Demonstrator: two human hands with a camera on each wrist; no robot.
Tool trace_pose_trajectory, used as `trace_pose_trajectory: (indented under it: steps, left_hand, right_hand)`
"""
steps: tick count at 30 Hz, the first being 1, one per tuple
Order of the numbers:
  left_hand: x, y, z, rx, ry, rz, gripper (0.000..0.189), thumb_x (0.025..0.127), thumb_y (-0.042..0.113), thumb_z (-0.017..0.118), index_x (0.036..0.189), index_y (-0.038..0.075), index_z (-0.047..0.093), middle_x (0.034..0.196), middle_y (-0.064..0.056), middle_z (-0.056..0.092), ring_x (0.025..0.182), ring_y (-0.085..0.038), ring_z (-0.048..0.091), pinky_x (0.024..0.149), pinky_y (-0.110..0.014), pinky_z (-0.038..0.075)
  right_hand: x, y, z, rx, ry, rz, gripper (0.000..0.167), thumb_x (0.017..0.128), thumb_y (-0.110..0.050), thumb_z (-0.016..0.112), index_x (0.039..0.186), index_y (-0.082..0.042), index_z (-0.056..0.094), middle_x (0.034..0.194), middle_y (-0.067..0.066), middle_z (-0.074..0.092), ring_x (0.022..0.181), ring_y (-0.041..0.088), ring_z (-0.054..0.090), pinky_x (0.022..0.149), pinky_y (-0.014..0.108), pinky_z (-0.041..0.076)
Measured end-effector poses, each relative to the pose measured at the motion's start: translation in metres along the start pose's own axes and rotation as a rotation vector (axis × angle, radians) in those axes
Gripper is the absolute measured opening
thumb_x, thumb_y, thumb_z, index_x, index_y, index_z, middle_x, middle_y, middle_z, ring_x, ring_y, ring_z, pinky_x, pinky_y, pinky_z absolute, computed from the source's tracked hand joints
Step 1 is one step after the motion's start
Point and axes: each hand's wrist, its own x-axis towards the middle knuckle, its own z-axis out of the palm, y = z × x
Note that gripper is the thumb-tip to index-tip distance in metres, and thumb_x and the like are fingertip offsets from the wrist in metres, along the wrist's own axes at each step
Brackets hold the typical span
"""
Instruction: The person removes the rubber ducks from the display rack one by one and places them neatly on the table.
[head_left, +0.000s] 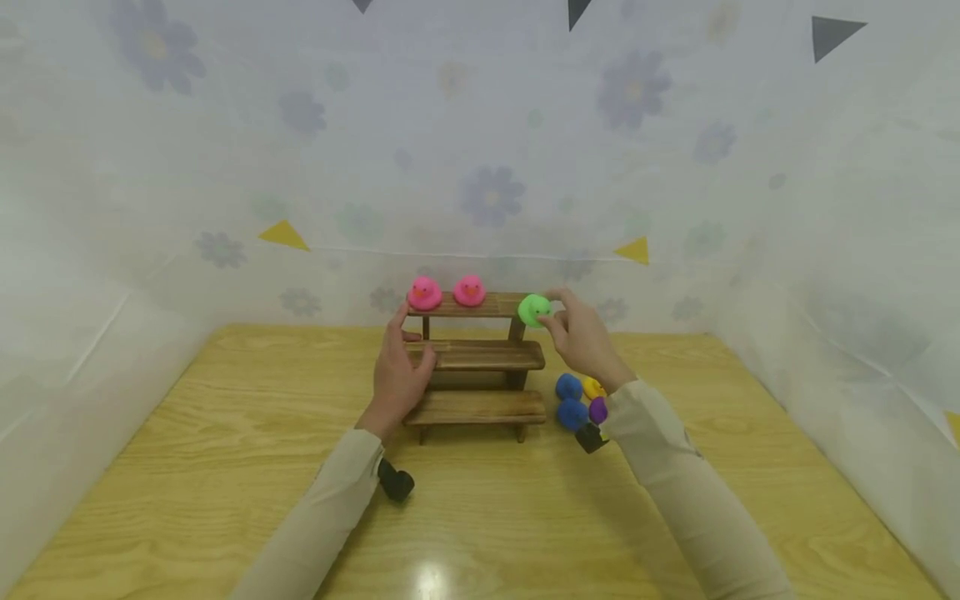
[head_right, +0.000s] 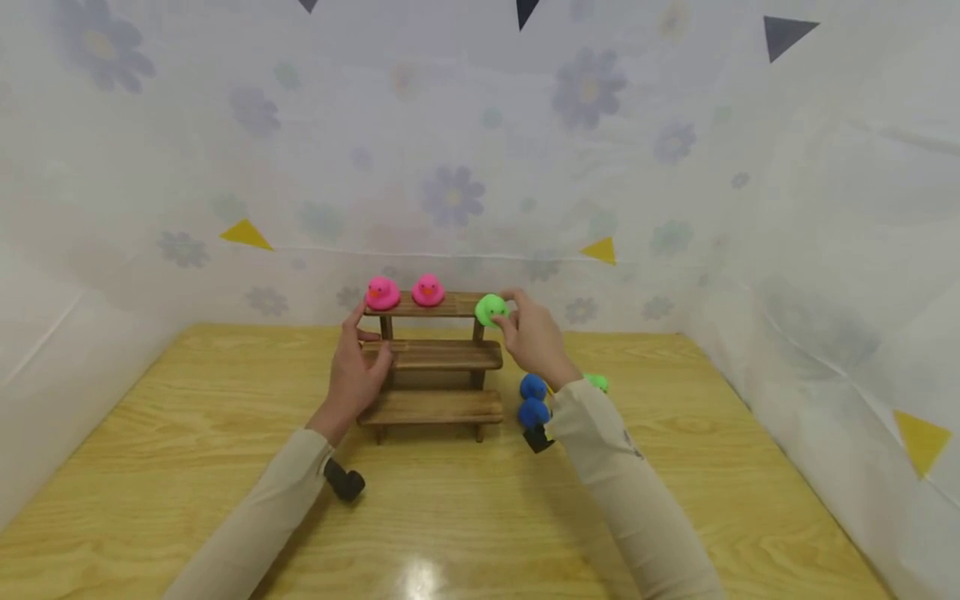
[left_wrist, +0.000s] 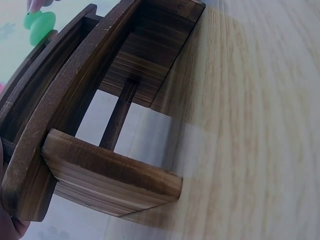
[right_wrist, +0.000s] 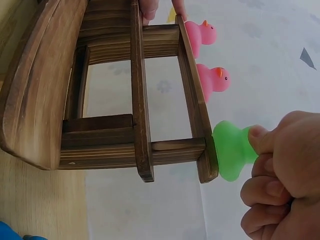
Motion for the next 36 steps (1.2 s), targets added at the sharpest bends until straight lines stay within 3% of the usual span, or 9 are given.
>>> trace_pose_trajectory:
  steps: [13,19,25,36]
  left_hand:
    - [-0.001,0.001,-0.002,-0.015,-0.008,-0.015,0.068,0.091,0.013,0.058,0.151,0.011,0.026,0.143,-0.015,0.043,0.105,-0.028,0.057,0.073,-0.044,0.049]
    - [-0.003,0.000,-0.003,-0.014,0.006,-0.020,0.068,0.090,0.012,0.059,0.150,0.010,0.027,0.143,-0.015,0.043,0.104,-0.029,0.058,0.067,-0.042,0.048]
    - [-0.002,0.000,-0.005,-0.012,0.000,-0.009,0.068,0.091,0.013,0.058,0.150,0.009,0.026,0.143,-0.014,0.043,0.105,-0.028,0.057,0.071,-0.043,0.049]
    - [-0.001,0.000,-0.004,-0.010,-0.011,-0.016,0.067,0.091,0.013,0.057,0.151,0.010,0.025,0.143,-0.014,0.043,0.105,-0.027,0.057,0.068,-0.041,0.048]
  right_hand:
    - [-0.009,0.000,-0.002,-0.023,0.002,-0.011,0.033,0.098,-0.011,0.054,0.127,0.002,0.048,0.054,-0.002,0.039,0.044,0.010,0.030,0.042,0.023,0.026]
    - [-0.015,0.001,0.002,-0.008,0.007,-0.036,0.032,0.098,-0.012,0.053,0.127,0.002,0.047,0.053,-0.004,0.037,0.042,0.006,0.027,0.041,0.021,0.024]
    - [-0.020,0.002,0.003,-0.029,0.028,-0.068,0.032,0.097,-0.009,0.055,0.125,0.004,0.049,0.053,-0.004,0.038,0.042,0.004,0.027,0.041,0.021,0.024]
    - [-0.036,0.007,0.005,-0.037,0.026,-0.055,0.034,0.096,-0.008,0.057,0.126,0.004,0.047,0.053,-0.004,0.039,0.041,0.006,0.029,0.039,0.019,0.024]
